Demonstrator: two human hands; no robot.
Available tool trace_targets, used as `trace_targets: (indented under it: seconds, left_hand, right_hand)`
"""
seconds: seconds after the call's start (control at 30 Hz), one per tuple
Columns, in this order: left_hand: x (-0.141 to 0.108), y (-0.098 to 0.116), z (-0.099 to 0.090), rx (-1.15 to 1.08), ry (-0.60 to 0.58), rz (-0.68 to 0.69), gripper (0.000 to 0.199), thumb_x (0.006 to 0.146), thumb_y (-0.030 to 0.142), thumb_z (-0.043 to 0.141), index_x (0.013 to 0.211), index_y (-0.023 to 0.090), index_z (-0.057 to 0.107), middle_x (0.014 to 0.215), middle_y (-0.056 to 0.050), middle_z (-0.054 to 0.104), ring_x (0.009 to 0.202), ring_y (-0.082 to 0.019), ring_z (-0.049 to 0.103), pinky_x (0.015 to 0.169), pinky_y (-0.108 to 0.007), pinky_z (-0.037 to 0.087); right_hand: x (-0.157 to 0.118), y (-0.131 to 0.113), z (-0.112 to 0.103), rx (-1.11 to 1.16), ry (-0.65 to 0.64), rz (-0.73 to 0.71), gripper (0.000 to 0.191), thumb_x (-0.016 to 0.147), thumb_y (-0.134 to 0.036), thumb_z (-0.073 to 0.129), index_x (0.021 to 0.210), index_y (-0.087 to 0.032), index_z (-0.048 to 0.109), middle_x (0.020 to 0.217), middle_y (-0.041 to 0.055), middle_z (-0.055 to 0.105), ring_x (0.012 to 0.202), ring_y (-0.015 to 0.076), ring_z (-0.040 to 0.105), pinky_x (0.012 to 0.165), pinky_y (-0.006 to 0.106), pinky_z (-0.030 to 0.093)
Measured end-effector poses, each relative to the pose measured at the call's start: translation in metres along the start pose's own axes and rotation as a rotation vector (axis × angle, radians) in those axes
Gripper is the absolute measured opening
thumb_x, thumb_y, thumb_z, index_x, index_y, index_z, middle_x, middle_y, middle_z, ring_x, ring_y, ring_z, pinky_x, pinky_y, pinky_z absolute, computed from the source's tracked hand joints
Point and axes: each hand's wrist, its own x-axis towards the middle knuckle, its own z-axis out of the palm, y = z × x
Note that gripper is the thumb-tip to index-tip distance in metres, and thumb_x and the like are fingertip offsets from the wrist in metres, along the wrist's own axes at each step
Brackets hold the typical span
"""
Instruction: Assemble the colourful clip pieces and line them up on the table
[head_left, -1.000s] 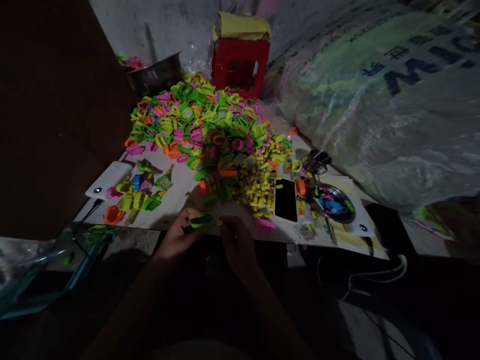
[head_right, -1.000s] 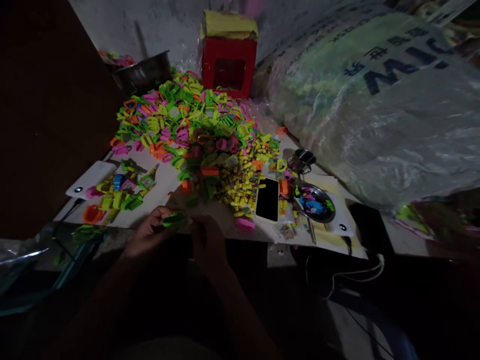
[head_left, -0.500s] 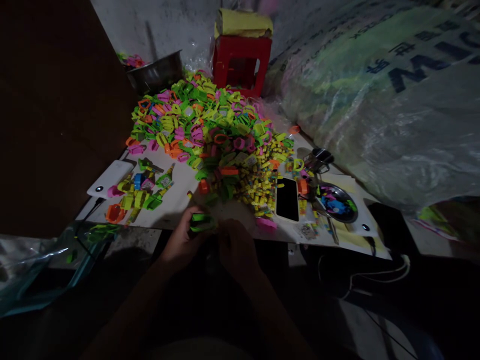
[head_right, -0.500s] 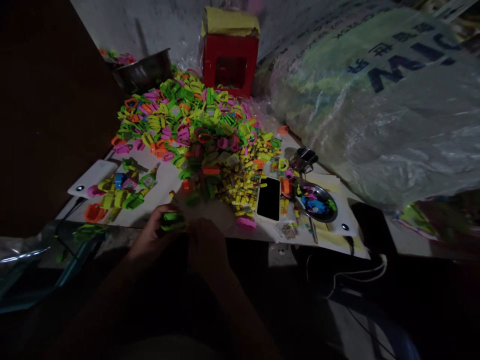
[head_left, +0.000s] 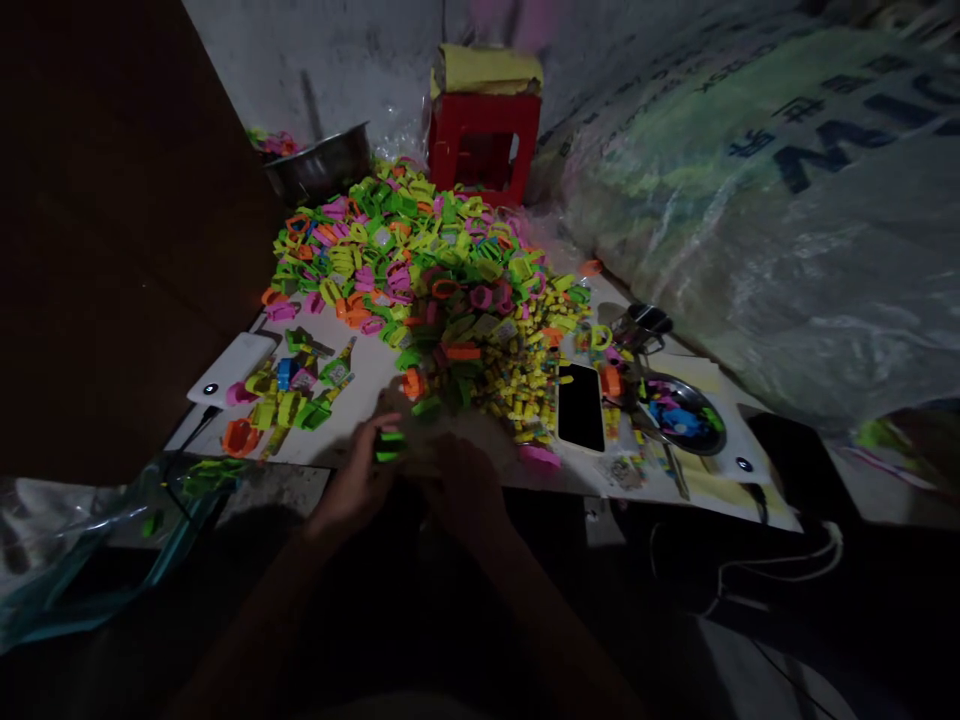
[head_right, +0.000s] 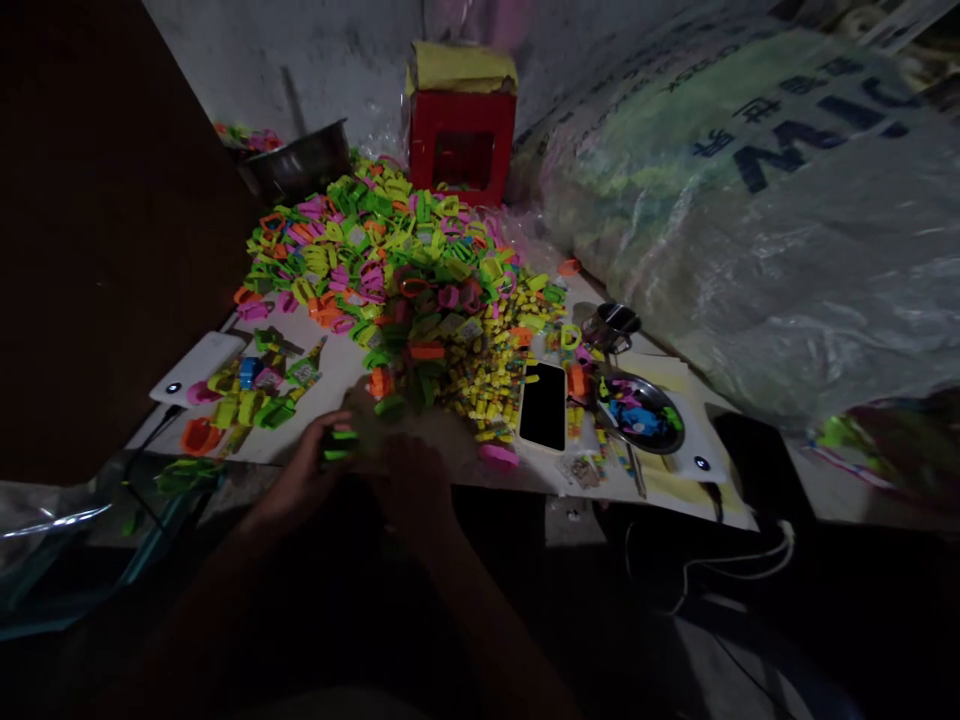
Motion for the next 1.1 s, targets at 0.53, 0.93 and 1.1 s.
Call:
trace_targets:
  seconds: [0.53,0.93,1.1]
  left_hand:
    - [0.080,-0.029,-0.026,0.670,0.352,0.260,0.048,0.082,0.031,0.061,0.125,0.012,0.055,0.118,-0.019,0.055,0.113,-0.032,0.049,0.099,-0.047,0.038]
    - [0.054,-0.015,0.037,0.295,0.025,0.165,0.017,0.086,0.031,0.055,0.088,0.018,0.065,0.115,-0.012,0.060,0.114,-0.028,0.050,0.100,-0.045,0.037]
    - [0.028,-0.001,0.028,-0.333,0.029,-0.040,0.029,0.078,0.040,0.067,0.093,0.020,0.053,0.092,-0.002,0.062,0.087,-0.016,0.061,0.081,-0.031,0.048]
  right_hand:
    - [0.025,0.039,0.019,-0.094,0.211,0.207,0.014,0.088,-0.017,0.048,0.092,-0.017,0.061,0.093,0.0108,0.066,0.094,0.0246,0.057,0.083,0.037,0.039]
    - [0.011,0.042,0.011,0.610,0.479,-0.021,0.029,0.097,-0.033,0.035,0.106,-0.020,0.059,0.117,0.0108,0.062,0.113,0.0218,0.055,0.095,0.040,0.043]
    - [0.007,0.019,0.006,0.840,0.317,-0.125,0.036,0.099,-0.045,0.031,0.107,-0.022,0.056,0.130,0.0112,0.057,0.119,0.0200,0.054,0.099,0.038,0.042]
